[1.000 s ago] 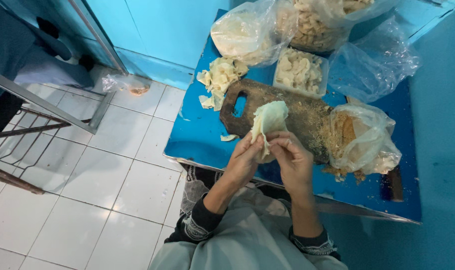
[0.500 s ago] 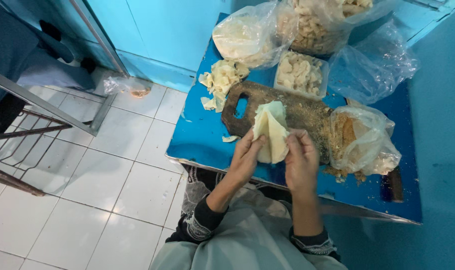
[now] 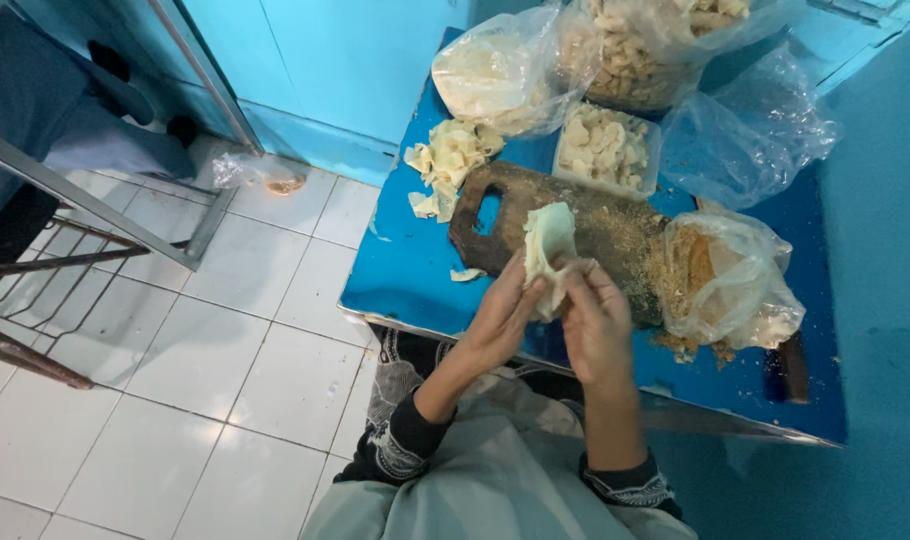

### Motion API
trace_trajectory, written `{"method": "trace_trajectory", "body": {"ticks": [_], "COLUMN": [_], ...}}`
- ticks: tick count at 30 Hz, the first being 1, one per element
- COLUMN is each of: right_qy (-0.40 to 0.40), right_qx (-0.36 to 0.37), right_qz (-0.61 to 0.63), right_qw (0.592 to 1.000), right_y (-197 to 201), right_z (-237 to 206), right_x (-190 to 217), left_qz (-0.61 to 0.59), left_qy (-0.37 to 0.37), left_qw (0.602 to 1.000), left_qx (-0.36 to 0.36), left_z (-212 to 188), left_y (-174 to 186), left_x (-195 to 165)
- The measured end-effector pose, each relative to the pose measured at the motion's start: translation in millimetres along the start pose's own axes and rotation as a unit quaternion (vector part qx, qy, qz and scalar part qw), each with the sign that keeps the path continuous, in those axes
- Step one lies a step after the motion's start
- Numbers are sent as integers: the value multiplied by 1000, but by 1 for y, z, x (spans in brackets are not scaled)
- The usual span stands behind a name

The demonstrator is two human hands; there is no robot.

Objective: The person tears flat dough sheets into smaller pieces by hand over a worn wooden board on a small blue table, setting torn pieces aside and stacking them in a container. They then pick up round dough discs, tear and stack pieces from them, and press pieces together on the board.

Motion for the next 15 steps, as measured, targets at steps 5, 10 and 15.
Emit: {"method": "trace_trajectory", "body": {"ticks": [5, 10, 15], "right_qy": [-15, 136, 79], "right_qx": [-33, 34, -41], "right_qz": [103, -227, -35], "right_qw": [994, 964, 995], "right_y": [1, -13, 14], "right_z": [-6, -9, 0], "right_x": [3, 15, 8], "left_qz": [-66, 145, -46], "left_qy": [29, -55, 14], "left_qw": [996, 984, 993], "left_qx": [-60, -88, -109], "left_z": [-2, -7, -13], "left_y": [5, -12, 3], "left_x": [12, 0, 21]}}
Point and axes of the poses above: each hand's wrist, its own z-axis towards the middle knuckle, its own y-axis out of the back of the hand, x = y × z, the point moved 8 cm from there along z, towards the middle knuckle, and after that the axes turned 7 degrees about x, right-handed, at the moved point
